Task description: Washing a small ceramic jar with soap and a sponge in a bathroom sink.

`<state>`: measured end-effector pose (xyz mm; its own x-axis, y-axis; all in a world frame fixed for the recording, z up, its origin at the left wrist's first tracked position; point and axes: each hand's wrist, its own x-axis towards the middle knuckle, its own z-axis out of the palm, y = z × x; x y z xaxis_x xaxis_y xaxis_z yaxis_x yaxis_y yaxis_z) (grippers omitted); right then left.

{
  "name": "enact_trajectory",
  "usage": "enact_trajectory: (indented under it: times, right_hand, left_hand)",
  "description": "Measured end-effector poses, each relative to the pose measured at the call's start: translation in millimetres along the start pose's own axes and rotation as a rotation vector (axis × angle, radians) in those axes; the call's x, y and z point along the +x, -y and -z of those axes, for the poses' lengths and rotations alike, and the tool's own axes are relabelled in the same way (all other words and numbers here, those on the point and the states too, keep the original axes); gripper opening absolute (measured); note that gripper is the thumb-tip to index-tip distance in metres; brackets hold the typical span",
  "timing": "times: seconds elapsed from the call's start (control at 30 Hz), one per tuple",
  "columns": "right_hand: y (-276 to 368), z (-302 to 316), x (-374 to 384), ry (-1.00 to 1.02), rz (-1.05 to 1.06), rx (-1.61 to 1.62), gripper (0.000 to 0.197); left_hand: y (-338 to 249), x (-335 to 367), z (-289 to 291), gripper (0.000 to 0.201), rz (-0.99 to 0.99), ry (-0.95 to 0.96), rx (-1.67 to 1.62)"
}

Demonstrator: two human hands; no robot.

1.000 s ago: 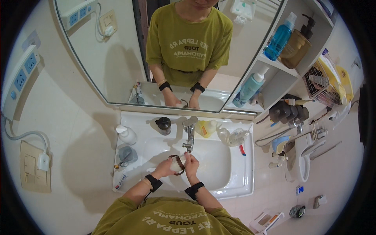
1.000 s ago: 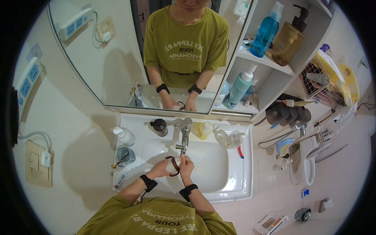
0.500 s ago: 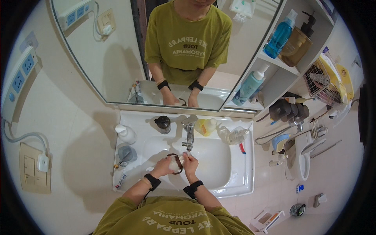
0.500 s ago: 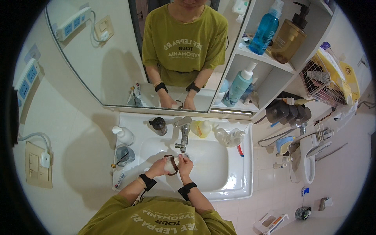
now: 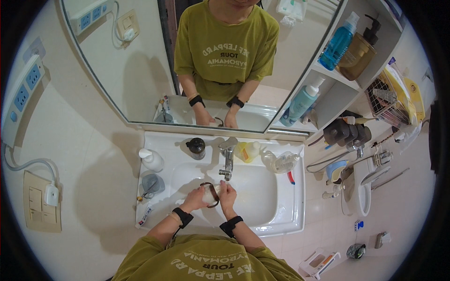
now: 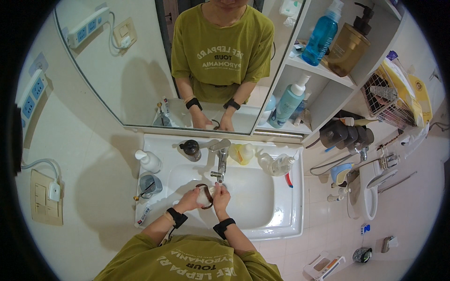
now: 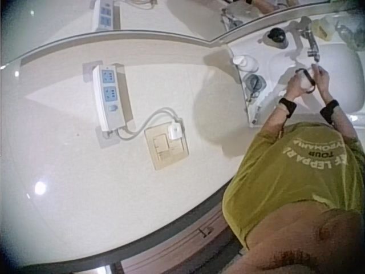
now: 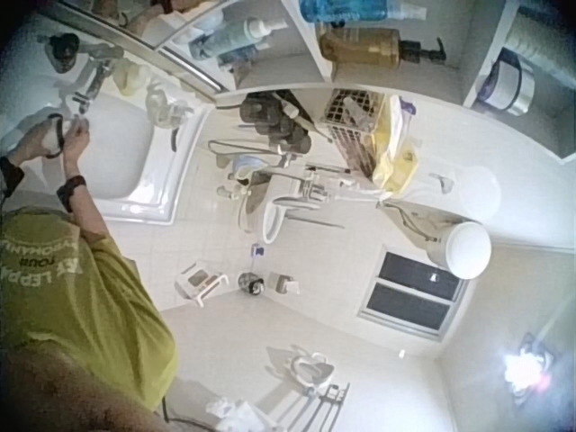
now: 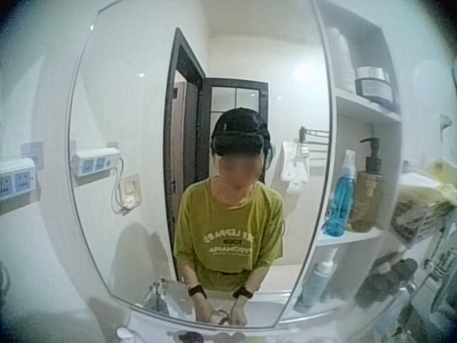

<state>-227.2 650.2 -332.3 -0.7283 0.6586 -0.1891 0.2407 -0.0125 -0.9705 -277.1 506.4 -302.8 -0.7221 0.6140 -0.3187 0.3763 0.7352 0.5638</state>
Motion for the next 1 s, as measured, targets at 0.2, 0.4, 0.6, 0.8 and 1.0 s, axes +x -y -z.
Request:
enact_trajectory:
  times: [0.2,0.4,0.6,0.8,1.0]
  right_hand:
    - [-9,-3,0,0.146,-0.195,0.319,0.035]
    - [19,29,8,0.573,-0.512,0.429,0.045]
    - [7,41,16,0.602,-0.546,0.523,0.042]
    - [7,37,9,0.418,-0.335,0.34,0.045]
    - [8,44,9,0.174,-0.54,0.413,0.05]
  left_hand:
    - [-8,3,4,0.072,-0.023,-0.026,0.018]
    - [-2,13,4,0.072,-0.048,0.039,0.053]
    - [0,29,8,0.073,-0.164,0.057,0.107]
    - [-43,24,31,0.073,-0.206,0.019,0.188]
    - [-34,31,4,0.069,-0.541,-0.226,0.37]
